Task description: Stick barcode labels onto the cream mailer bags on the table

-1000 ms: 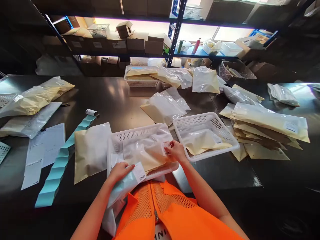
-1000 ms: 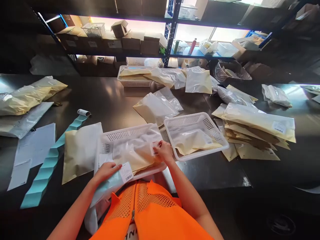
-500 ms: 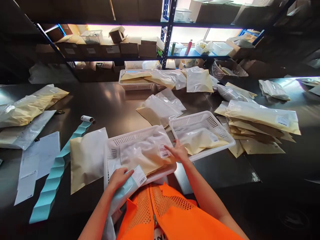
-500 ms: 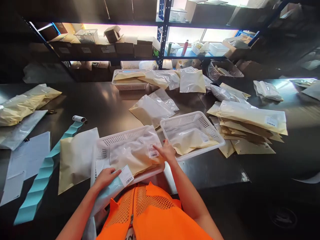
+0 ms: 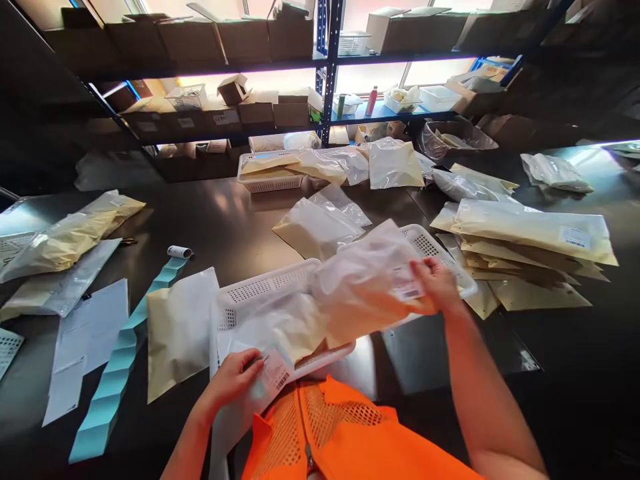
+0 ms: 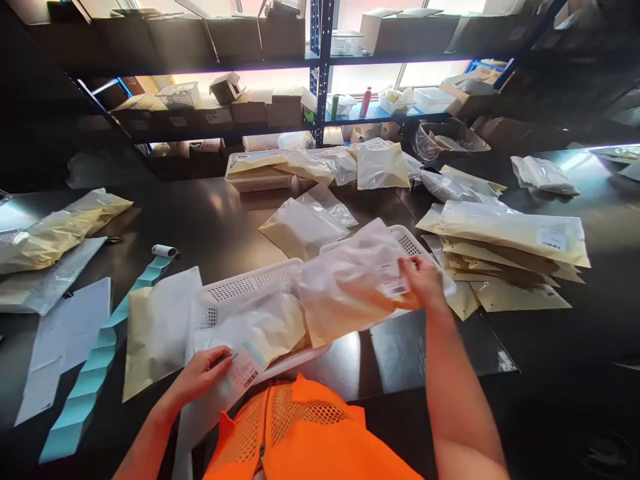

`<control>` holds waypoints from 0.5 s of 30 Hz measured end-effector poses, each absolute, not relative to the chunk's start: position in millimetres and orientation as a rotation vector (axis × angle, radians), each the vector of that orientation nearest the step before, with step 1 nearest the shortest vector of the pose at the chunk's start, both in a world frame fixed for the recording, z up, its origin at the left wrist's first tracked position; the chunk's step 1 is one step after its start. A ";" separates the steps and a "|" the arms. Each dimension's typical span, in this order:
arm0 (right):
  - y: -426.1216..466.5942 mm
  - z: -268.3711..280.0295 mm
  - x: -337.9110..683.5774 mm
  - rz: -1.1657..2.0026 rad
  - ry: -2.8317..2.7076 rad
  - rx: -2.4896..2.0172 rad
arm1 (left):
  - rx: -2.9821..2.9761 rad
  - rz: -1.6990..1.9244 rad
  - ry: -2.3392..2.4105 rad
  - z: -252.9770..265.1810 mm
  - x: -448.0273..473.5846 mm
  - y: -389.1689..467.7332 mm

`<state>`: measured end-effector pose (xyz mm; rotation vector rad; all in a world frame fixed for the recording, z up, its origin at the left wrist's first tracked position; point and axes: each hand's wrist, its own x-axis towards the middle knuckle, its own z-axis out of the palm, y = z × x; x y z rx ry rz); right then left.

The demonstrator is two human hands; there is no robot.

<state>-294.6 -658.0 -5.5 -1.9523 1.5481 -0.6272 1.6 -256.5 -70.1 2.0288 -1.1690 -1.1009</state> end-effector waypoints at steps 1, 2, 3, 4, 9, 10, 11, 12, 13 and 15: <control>-677.7 5.4 -314.1 -0.590 1.712 -1.995 | 2.005 -1.080 -1.157 -65.4 1.1 -257.1; -692.4 14.1 -328.3 -0.599 1.888 -2.033 | 1.985 -1.051 -1.140 -61.2 0.1 -259.1; -700.4 20.0 -335.7 -0.644 2.013 -2.079 | 1.968 -1.021 -1.123 -57.3 -1.5 -262.5; -700.3 22.8 -335.5 -0.724 2.053 -2.128 | 1.951 -0.993 -1.110 -53.6 -3.6 -267.2; -584.2 -8.4 -253.8 -0.536 1.014 -1.938 | 1.822 -0.981 -1.129 -35.7 -17.7 -296.7; -549.5 -20.2 -233.6 -0.330 0.789 -1.833 | 1.805 -0.999 -1.126 -32.7 -20.2 -300.7; -516.7 -32.3 -215.7 -0.158 0.612 -1.746 | 1.799 -1.013 -1.121 -30.2 -22.3 -303.2; -487.7 -44.0 -200.8 -0.046 0.528 -1.661 | 1.802 -1.022 -1.116 -28.4 -24.0 -304.3; -464.0 -54.6 -189.2 0.010 0.496 -1.576 | 1.809 -1.032 -1.116 -27.6 -25.4 -304.0; -433.3 -71.0 -175.3 0.017 0.528 -1.462 | 1.837 -1.039 -1.100 -28.7 -27.1 -300.7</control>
